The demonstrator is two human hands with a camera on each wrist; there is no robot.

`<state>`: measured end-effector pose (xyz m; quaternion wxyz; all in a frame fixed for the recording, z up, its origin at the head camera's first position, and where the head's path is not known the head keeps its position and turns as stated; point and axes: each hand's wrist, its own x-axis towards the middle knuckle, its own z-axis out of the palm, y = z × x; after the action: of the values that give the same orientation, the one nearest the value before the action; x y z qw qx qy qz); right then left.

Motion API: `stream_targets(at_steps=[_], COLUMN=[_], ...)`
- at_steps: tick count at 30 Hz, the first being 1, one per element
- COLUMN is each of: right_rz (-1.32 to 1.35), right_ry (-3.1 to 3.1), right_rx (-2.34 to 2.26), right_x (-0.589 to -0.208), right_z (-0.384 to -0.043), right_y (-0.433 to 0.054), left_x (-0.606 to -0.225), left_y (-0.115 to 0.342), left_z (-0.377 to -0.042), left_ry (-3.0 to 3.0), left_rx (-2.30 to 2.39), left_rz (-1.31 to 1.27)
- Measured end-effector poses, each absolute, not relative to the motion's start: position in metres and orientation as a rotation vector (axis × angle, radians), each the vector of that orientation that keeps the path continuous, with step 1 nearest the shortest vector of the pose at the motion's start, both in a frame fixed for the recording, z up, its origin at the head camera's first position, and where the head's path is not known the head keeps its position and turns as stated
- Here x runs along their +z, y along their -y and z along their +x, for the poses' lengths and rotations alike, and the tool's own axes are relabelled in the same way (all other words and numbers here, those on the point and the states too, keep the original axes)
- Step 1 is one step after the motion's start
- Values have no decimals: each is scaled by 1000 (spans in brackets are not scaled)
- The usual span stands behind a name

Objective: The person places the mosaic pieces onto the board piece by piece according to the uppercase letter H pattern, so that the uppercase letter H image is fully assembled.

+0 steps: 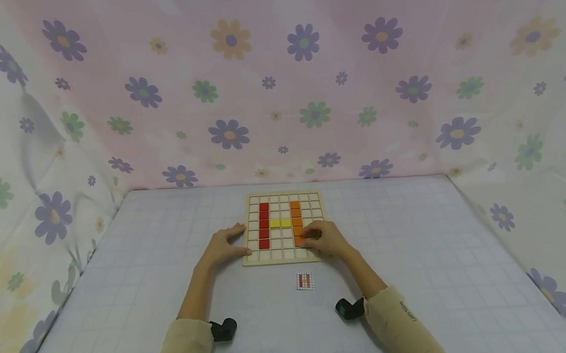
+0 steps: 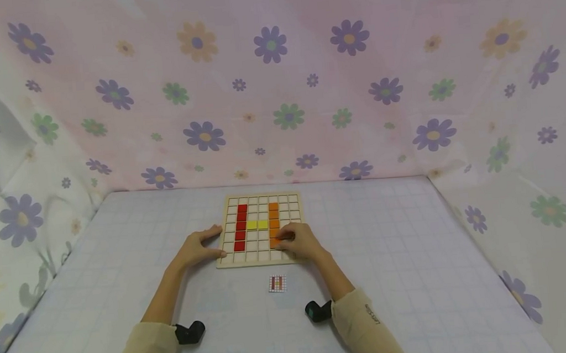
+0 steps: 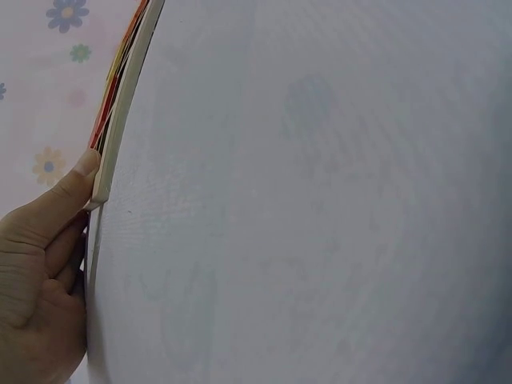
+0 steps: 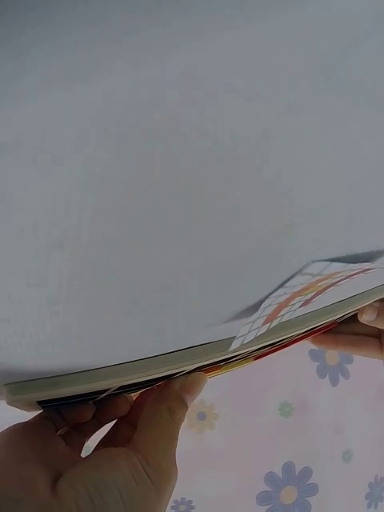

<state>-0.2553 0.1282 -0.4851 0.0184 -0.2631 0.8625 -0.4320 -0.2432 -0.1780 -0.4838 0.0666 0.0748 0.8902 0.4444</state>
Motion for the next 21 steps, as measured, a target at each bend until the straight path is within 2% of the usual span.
stream_targets(at_steps=[8,16,21], right_rz=[-832,-1110,-1158], right_ry=[-2696,-2822,-2882], right_rx=[-1347,-1231,-1014], right_x=[-485,-489,-488], right_z=[-258,-273,-276], right_y=[-128,-123,-120], left_x=[-481,-482,-482], left_y=[177,177,178], left_z=[-242,-242,-242], left_ry=[-2679,-2687,-2689], left_rx=[1335,1321,1319], left_rz=[226,221,224])
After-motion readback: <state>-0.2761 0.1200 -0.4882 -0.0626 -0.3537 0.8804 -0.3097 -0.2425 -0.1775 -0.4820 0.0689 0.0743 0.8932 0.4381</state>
